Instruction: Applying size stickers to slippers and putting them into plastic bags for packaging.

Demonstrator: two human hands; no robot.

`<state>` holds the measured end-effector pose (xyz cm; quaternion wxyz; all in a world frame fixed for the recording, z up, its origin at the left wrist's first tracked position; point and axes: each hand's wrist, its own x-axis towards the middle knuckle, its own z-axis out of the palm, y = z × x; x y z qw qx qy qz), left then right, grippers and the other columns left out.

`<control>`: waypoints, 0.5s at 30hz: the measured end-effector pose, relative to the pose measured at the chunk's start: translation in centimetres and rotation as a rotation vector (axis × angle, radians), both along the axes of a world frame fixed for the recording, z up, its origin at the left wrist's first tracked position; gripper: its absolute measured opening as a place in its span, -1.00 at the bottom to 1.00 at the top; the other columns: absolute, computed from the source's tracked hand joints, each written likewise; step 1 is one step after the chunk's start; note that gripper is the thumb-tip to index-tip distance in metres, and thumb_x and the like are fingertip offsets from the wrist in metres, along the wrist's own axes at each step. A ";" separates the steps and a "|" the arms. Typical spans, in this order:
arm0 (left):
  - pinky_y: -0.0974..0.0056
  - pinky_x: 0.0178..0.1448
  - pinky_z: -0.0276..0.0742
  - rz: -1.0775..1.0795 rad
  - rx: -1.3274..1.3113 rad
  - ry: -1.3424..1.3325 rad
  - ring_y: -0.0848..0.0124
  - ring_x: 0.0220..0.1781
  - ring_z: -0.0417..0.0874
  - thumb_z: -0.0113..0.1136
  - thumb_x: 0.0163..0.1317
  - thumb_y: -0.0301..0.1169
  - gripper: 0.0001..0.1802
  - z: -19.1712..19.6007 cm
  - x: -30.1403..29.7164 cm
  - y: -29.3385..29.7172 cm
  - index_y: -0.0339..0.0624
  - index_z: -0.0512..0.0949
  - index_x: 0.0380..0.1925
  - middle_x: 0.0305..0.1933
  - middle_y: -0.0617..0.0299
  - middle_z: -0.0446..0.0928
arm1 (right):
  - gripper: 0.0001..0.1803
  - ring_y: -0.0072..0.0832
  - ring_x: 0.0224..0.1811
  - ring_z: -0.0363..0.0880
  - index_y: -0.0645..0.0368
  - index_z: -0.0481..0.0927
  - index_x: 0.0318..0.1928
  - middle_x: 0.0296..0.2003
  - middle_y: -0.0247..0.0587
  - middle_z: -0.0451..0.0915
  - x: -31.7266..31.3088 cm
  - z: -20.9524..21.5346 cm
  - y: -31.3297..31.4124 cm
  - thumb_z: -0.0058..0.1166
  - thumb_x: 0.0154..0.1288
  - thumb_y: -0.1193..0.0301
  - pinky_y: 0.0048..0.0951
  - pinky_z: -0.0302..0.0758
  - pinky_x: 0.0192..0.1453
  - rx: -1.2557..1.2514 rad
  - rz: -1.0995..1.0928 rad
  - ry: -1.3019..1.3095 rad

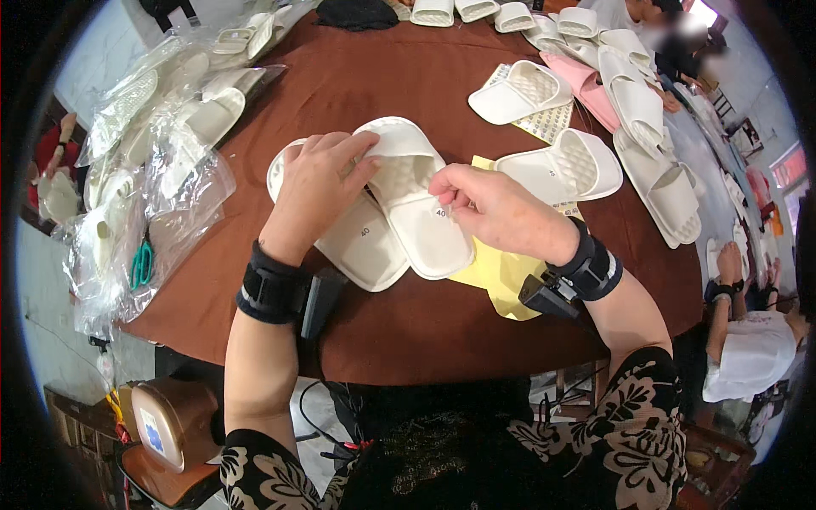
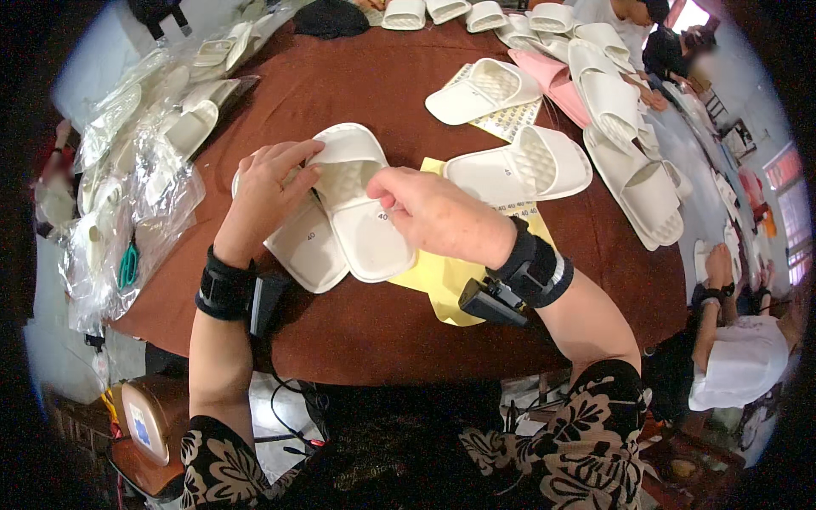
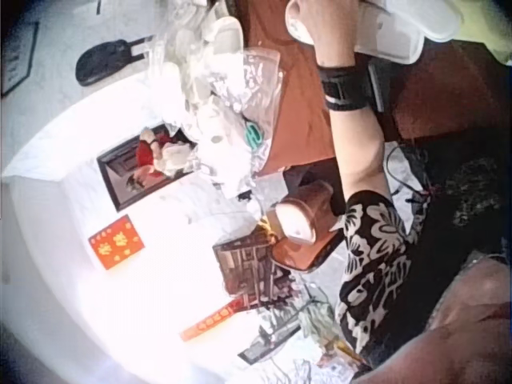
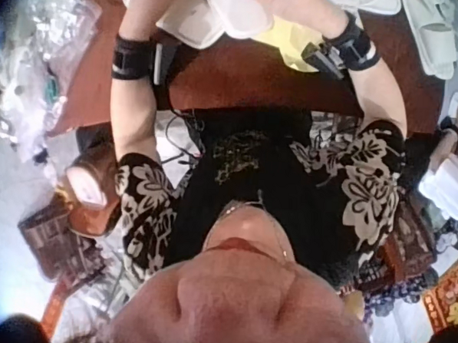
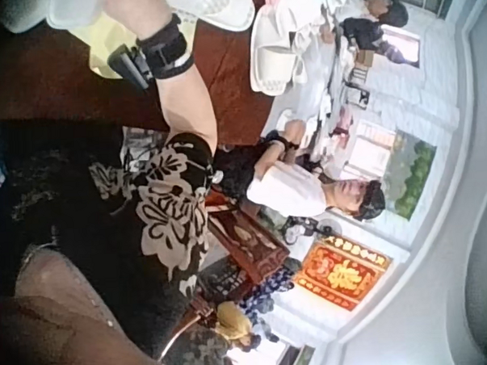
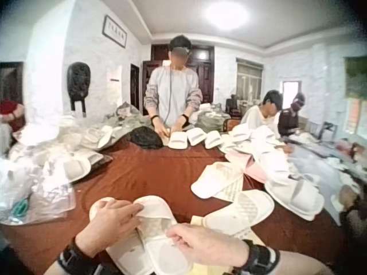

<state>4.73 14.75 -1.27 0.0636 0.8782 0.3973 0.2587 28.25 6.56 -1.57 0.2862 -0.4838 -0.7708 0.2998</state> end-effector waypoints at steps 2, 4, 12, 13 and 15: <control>0.09 0.25 0.23 0.000 0.031 -0.012 0.20 0.10 0.51 0.12 0.27 -0.22 -0.68 -0.2 -0.2 -0.2 -0.01 0.59 -0.01 0.01 0.20 0.59 | -0.76 -0.17 -0.11 0.57 0.23 0.42 -0.06 -0.19 -0.02 0.55 -0.4 0.1 -0.2 -0.05 0.24 0.57 -0.26 0.50 -0.03 0.035 0.002 -0.052; 0.07 0.22 0.25 0.015 0.070 -0.012 0.18 0.08 0.52 0.11 0.28 -0.22 -0.68 -0.3 -0.2 -0.4 -0.01 0.59 -0.01 0.00 0.20 0.59 | -0.76 -0.15 -0.09 0.55 0.23 0.41 -0.06 -0.19 -0.03 0.55 -0.7 -0.2 -0.4 -0.05 0.24 0.57 -0.25 0.49 -0.01 0.050 -0.002 -0.052; 0.06 0.19 0.28 0.008 0.122 -0.023 0.17 0.05 0.54 0.11 0.28 -0.23 -0.69 -0.5 -0.3 -0.4 -0.01 0.59 -0.02 -0.02 0.20 0.60 | -0.77 -0.14 -0.07 0.52 0.23 0.41 -0.09 -0.18 -0.01 0.52 -1.4 -0.3 -0.5 -0.07 0.21 0.60 -0.23 0.46 0.05 0.114 0.023 -0.066; 0.06 0.18 0.29 0.009 0.122 -0.018 0.17 0.04 0.54 0.12 0.27 -0.23 -0.69 -0.5 -0.4 -0.4 -0.01 0.59 -0.03 -0.02 0.20 0.60 | -0.77 -0.15 -0.08 0.52 0.23 0.41 -0.10 -0.19 -0.02 0.52 -1.4 -0.3 -0.4 -0.07 0.20 0.61 -0.23 0.46 0.04 0.092 0.020 -0.044; 0.05 0.19 0.29 0.012 0.131 -0.019 0.17 0.03 0.55 0.12 0.27 -0.23 -0.69 -0.5 -0.3 -0.4 -0.01 0.59 -0.03 -0.02 0.20 0.60 | -0.77 -0.17 -0.08 0.53 0.24 0.41 -0.10 -0.20 -0.03 0.51 -1.3 -0.3 -0.3 -0.07 0.20 0.62 -0.23 0.46 0.04 0.068 0.018 -0.022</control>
